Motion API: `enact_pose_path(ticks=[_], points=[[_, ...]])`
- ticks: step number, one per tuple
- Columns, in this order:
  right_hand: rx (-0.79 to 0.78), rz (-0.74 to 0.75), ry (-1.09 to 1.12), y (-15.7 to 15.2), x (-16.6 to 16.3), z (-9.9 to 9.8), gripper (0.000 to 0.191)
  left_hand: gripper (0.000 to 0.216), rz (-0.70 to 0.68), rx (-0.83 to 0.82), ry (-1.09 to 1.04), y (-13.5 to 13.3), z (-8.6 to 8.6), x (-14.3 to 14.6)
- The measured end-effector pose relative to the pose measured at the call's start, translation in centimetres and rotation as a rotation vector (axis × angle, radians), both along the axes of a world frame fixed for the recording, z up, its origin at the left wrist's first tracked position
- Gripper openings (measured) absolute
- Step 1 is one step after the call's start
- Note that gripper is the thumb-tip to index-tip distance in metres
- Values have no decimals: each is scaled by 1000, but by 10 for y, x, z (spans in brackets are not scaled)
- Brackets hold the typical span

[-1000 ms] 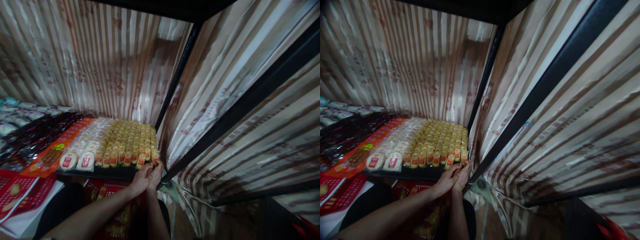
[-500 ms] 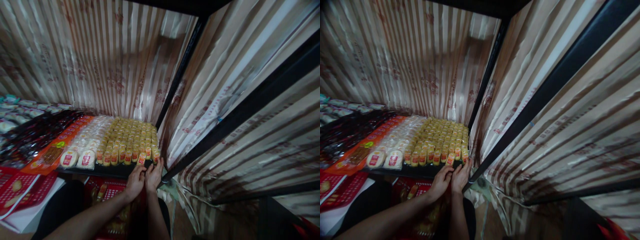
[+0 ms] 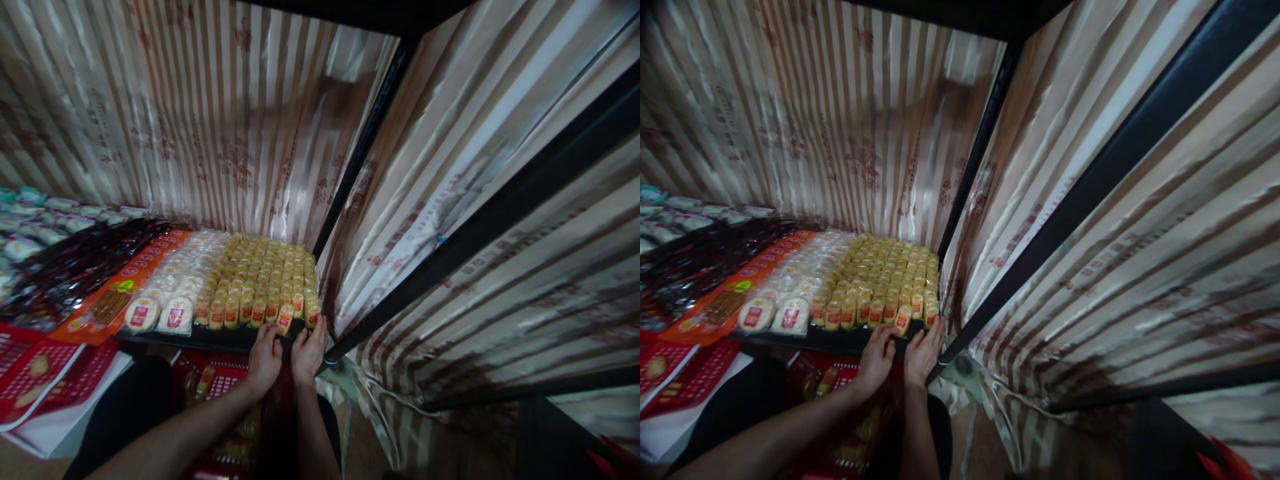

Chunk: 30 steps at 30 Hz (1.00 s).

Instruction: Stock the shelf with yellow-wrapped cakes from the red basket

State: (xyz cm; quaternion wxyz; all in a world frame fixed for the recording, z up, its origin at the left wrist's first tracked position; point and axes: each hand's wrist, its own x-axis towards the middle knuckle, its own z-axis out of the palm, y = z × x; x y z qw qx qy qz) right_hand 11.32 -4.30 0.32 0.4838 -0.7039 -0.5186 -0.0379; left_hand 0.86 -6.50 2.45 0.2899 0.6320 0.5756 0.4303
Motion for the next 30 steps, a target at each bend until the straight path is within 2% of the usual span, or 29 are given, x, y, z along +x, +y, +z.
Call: enact_pose_path(ticks=[6,13,20,25,30], points=[[50,49,-44,-8,-6,6,46,32,10,-77,170,8,4,1],[-15,322,-93,-17,-8,-17,41,33,28,-88,78,12,-1,7],[48,357,-25,-16,-3,-16,38,31,22,-86,-23,16,-9,10],[123,328,24,-17,1,-16,38,30,-6,-49,-56,23,-5,20],[104,295,-26,-14,5,-15,42,30,-5,-28,-61,29,-1,32]])
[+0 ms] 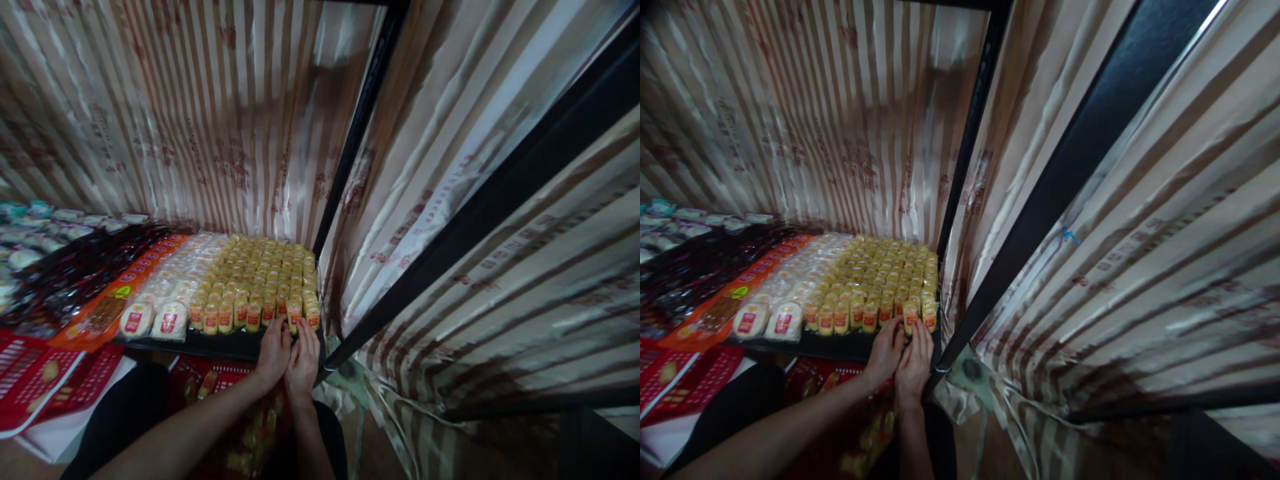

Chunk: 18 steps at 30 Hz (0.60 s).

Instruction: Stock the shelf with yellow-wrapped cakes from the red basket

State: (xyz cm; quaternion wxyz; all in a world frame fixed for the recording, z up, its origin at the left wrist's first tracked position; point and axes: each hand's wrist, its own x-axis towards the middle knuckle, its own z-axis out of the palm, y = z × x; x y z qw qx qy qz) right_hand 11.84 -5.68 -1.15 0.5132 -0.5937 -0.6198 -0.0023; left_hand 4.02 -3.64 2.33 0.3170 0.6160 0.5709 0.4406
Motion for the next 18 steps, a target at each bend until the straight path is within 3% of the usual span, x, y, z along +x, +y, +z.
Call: enact_pose_path(ticks=[12,18], points=[[-41,-13,-37,2,4,-12,43,34,11,-13,12,5,-1,6],[-35,-77,-5,-3,2,-4,37,31,-7,49,16,2,-6,5]])
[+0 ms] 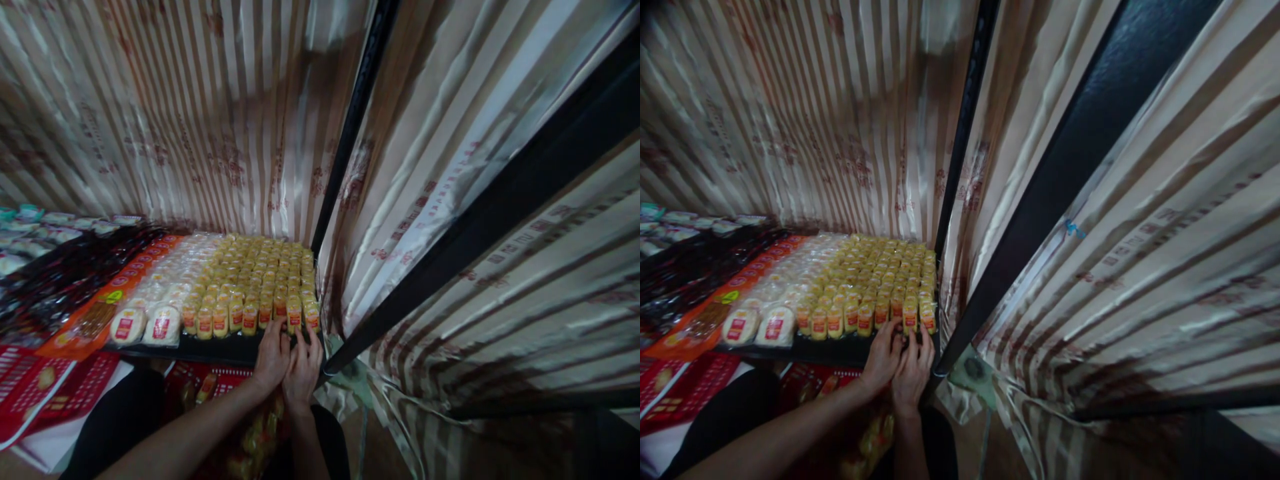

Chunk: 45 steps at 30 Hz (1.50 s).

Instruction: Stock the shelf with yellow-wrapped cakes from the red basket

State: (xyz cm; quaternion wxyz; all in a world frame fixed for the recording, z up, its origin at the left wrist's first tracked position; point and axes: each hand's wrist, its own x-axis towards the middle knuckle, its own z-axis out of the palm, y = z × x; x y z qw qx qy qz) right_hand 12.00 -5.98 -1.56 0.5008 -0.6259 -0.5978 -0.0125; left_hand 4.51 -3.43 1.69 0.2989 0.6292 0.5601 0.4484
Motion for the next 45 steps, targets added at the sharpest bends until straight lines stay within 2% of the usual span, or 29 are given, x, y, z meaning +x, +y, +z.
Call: enact_pose_path(ticks=[4,12,22,29,37,45], points=[[-39,-84,4,0,-2,4,43,28,-5,3,14,-2,-5,-2],[-79,-62,-20,5,-2,-8,48,31,-117,38,-2,-5,-4,-4],[-113,-54,-22,7,1,-8,50,43,-157,6,106,-1,-8,-4],[-107,-44,-33,7,1,-8,51,43,-223,56,168,-1,-12,-6],[-108,-87,-57,6,0,-6,50,44,-223,55,169,-3,-8,-8],[-148,-48,-61,8,3,-4,51,44,-220,53,112,-3,-7,-8]])
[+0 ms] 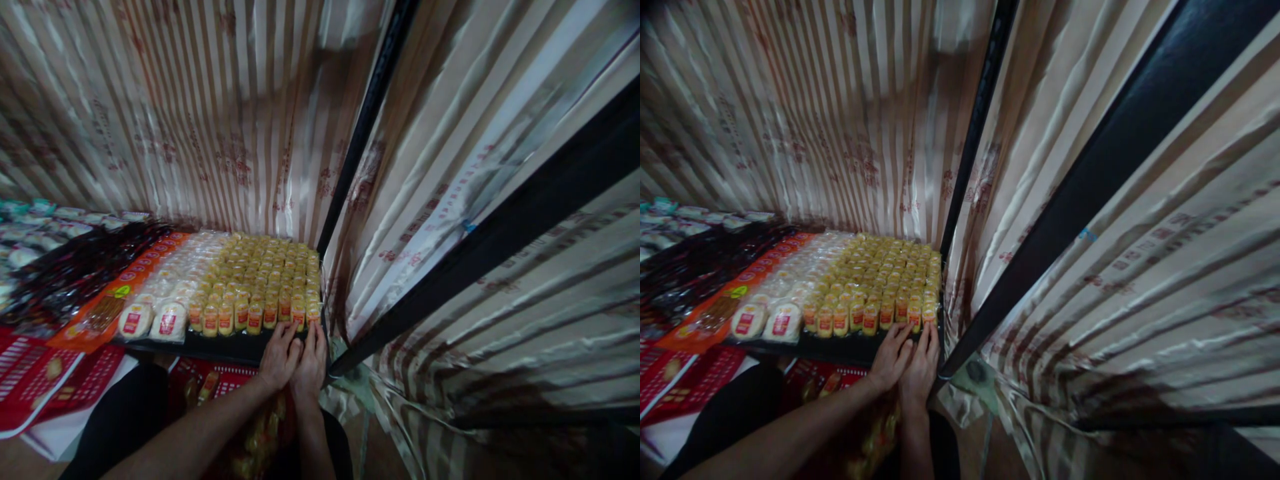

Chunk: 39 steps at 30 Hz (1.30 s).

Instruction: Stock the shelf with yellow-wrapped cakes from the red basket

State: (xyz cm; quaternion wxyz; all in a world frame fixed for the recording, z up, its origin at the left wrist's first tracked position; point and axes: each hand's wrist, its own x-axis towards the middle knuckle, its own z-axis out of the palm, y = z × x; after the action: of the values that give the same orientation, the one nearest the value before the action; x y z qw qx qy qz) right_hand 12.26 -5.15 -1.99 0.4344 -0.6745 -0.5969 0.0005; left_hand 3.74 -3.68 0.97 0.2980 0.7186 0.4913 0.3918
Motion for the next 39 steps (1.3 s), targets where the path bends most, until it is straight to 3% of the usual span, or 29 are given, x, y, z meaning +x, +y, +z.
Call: enact_pose_path(ticks=[18,39], points=[[-20,-14,4,6,0,4,50,41,-2,9,-28,0,-2,-1],[141,34,136,4,1,6,39,33,39,35,-67,-1,1,-1]])
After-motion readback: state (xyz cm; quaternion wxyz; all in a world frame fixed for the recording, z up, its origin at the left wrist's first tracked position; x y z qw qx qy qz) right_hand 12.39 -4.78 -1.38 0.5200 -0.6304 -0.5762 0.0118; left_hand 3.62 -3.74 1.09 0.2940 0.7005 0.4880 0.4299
